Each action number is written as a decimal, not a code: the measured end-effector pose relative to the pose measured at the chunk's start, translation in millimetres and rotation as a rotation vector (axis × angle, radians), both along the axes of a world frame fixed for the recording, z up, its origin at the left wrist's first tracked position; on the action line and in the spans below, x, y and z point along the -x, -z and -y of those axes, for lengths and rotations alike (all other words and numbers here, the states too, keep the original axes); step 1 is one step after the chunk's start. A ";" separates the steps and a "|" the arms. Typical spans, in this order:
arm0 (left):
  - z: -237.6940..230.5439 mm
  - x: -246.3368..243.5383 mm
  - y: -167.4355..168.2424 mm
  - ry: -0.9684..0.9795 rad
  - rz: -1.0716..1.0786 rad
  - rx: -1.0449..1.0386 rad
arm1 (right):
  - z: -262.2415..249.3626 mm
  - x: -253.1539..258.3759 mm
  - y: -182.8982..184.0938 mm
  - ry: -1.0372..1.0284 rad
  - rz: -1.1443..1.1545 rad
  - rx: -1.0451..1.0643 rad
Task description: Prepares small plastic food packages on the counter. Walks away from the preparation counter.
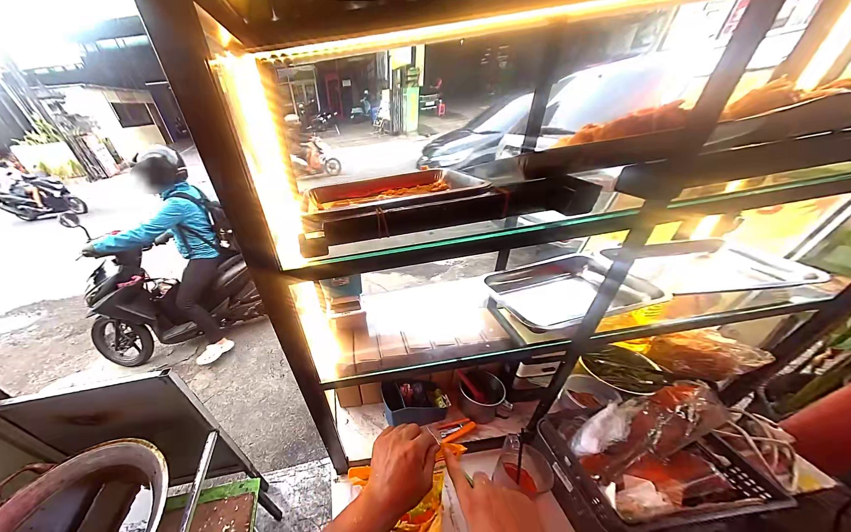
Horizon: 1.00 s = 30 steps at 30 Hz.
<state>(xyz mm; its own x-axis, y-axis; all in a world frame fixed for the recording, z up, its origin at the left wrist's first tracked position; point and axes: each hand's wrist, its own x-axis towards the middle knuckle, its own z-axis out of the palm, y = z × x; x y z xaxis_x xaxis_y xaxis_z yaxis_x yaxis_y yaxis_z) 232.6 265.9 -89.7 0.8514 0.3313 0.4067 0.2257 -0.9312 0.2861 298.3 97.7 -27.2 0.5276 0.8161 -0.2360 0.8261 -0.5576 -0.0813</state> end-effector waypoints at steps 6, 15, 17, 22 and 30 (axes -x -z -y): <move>-2.6 1.5 1.2 -0.035 -0.006 0.030 | 17.2 1.2 -4.3 -0.020 0.007 0.013; 0.0 4.6 3.7 -0.061 0.013 0.001 | 5.0 -4.3 -1.7 -0.031 -0.003 0.100; 1.1 5.0 4.6 -0.061 0.030 -0.008 | 17.2 -2.0 -1.1 -0.047 0.025 0.058; 6.0 3.0 3.9 -0.064 0.020 0.006 | -5.5 -14.5 15.1 -0.016 0.002 0.124; 3.4 3.1 2.1 -0.077 0.008 0.028 | 8.4 -19.9 21.7 -0.039 -0.005 0.104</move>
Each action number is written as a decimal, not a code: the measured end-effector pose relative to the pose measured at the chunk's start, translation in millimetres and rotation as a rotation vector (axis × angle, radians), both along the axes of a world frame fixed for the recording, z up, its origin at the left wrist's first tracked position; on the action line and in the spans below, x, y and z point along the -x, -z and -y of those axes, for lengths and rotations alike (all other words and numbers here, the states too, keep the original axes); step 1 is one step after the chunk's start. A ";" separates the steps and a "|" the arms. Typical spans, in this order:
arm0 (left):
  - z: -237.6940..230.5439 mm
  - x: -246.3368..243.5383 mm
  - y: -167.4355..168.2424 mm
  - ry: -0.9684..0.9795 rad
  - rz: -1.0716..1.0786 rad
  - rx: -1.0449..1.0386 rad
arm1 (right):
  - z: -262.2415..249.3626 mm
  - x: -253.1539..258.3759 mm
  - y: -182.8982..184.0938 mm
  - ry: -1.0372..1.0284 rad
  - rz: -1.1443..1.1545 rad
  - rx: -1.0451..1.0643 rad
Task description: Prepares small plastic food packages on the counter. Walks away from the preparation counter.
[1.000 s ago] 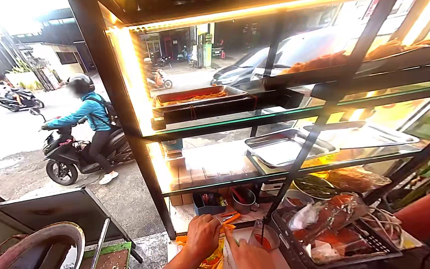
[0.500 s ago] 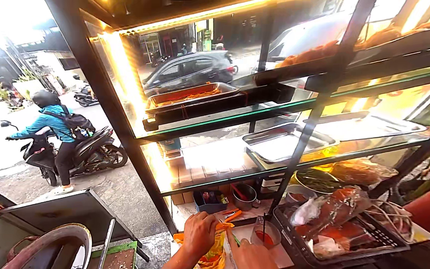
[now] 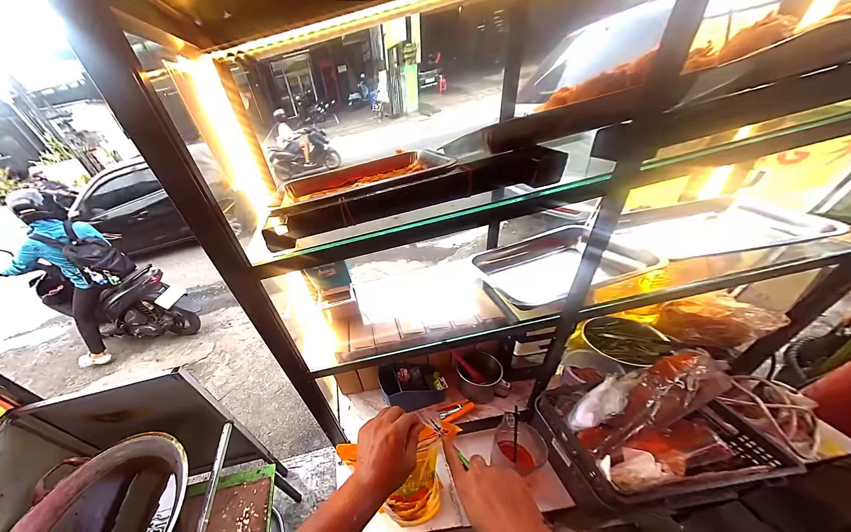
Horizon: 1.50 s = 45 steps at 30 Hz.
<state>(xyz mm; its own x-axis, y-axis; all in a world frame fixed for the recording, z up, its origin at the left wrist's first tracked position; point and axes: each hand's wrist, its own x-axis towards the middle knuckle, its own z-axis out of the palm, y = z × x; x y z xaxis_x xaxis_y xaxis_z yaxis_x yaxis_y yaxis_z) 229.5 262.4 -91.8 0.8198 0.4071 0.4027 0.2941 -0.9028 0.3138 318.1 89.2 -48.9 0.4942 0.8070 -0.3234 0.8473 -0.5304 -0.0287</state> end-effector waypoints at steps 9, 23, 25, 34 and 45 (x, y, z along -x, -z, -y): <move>5.5 6.0 -0.9 -0.063 0.002 -0.009 | 3.3 -0.7 -4.4 -0.023 -0.022 0.013; 24.6 7.6 -7.2 -0.162 -0.059 0.055 | 18.5 -16.2 5.0 -0.114 -0.039 -0.024; 31.6 5.1 -4.7 -0.171 -0.039 0.064 | 36.1 -19.1 7.1 -0.135 -0.026 -0.034; 31.2 0.7 -14.8 -0.135 -0.145 0.084 | 39.4 -31.5 14.0 -0.102 -0.089 -0.107; 23.1 -26.6 -36.9 -0.087 -0.589 0.192 | 30.1 -15.3 1.2 -0.069 -0.076 -0.052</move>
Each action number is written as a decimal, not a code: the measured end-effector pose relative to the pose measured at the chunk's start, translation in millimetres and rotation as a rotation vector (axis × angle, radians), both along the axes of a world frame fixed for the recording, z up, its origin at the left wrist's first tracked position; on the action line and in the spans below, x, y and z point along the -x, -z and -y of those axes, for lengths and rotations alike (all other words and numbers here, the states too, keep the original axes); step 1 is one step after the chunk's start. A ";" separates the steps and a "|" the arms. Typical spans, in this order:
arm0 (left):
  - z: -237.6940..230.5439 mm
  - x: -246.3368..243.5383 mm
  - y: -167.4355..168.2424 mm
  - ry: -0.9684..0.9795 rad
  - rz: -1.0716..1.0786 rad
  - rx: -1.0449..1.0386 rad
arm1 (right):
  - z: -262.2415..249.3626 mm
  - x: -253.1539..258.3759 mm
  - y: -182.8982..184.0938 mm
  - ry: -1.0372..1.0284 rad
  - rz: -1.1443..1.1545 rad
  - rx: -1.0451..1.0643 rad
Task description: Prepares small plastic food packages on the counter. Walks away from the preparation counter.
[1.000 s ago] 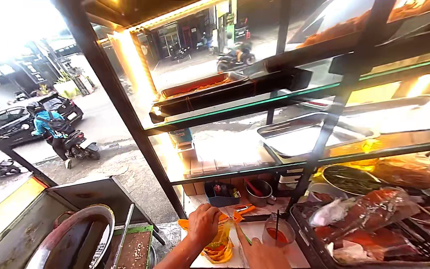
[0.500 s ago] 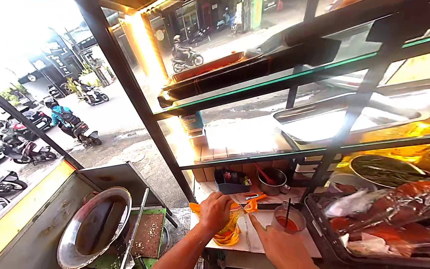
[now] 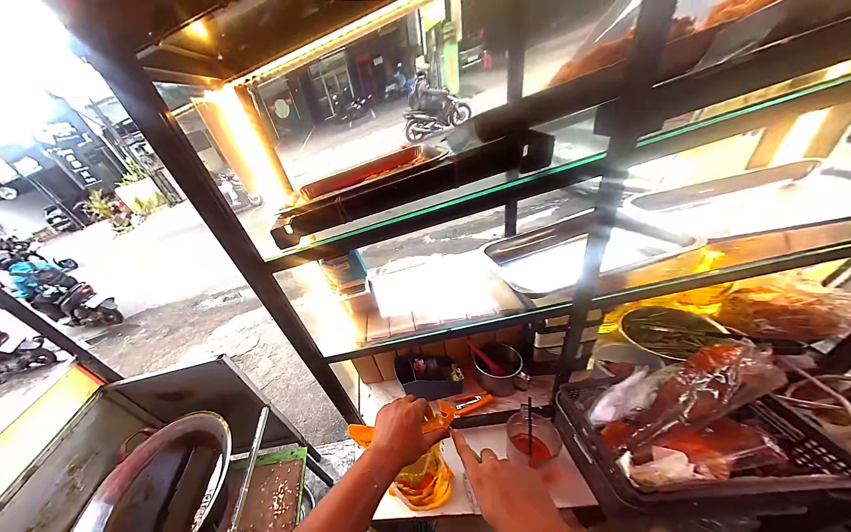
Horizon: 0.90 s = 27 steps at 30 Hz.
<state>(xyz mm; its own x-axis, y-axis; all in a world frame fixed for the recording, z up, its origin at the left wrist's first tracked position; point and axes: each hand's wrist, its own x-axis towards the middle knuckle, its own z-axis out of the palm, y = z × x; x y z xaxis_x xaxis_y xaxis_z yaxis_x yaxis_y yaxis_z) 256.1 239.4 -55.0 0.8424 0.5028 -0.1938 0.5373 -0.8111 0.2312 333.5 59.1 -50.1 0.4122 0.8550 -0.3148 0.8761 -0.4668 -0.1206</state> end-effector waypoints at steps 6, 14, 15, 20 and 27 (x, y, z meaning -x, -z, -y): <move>-19.0 4.8 3.5 0.142 -0.035 0.051 | -4.0 15.9 -5.2 0.034 0.046 0.015; -33.6 25.4 18.4 0.220 0.158 0.006 | -30.3 49.1 -14.9 0.090 0.138 0.079; -33.1 26.8 19.5 0.224 0.182 0.006 | -38.8 51.6 -14.1 0.104 0.135 0.083; -37.7 27.5 20.9 0.160 0.227 0.012 | -73.3 63.4 -21.7 0.156 0.105 0.190; -45.4 30.3 25.0 0.111 0.257 0.046 | -77.6 69.0 -22.0 0.230 0.089 0.167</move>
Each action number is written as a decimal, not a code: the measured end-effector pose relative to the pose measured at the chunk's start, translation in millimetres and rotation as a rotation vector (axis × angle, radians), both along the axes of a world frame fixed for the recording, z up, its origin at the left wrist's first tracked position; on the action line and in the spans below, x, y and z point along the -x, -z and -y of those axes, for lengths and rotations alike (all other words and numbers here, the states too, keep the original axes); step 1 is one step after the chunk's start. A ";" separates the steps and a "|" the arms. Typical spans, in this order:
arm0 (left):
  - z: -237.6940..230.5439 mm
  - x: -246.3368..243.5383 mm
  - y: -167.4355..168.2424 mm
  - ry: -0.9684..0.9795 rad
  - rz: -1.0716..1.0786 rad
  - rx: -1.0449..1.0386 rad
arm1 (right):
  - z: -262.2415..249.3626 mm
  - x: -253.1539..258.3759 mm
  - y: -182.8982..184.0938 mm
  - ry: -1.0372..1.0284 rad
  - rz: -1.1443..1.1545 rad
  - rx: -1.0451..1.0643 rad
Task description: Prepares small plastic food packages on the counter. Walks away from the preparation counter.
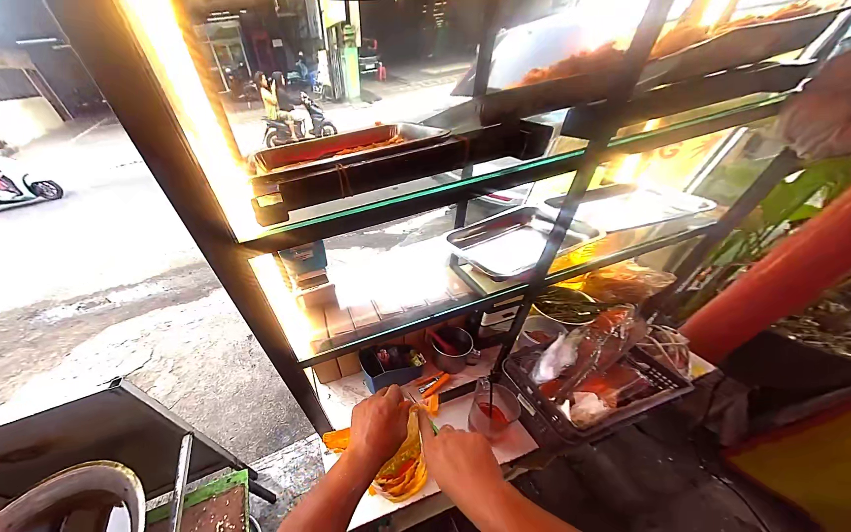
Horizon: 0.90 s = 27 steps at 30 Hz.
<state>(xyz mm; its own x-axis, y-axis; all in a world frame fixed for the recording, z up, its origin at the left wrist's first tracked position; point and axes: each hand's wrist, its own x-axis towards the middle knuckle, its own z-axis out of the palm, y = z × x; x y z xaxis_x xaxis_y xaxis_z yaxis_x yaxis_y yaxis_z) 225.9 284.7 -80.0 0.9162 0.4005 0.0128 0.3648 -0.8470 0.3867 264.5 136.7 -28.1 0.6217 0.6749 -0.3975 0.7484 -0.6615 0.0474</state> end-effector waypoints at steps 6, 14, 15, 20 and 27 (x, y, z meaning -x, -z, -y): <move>-9.9 -1.5 7.0 0.006 0.084 -0.007 | 14.1 -2.0 -9.0 0.013 -0.024 -0.035; -12.7 -35.8 -7.9 0.159 -0.158 -0.011 | 25.7 -5.7 10.3 0.033 0.004 -0.128; -12.1 -38.1 -6.4 0.187 -0.144 -0.036 | 24.8 -5.5 11.2 0.037 -0.003 -0.123; -10.7 -42.8 0.3 0.235 -0.086 -0.131 | 18.8 -6.0 6.4 0.036 -0.045 -0.077; -9.1 -37.2 14.3 0.220 0.098 -0.150 | -7.7 -16.1 19.0 -0.024 -0.033 -0.041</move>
<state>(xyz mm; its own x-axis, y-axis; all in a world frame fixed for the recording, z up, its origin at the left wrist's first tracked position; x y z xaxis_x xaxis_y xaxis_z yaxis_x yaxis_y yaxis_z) 263.0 293.8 -94.3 0.9723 0.1792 0.1498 0.1330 -0.9521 0.2755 280.6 144.4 -47.1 0.5923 0.7054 -0.3893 0.7648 -0.6443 -0.0039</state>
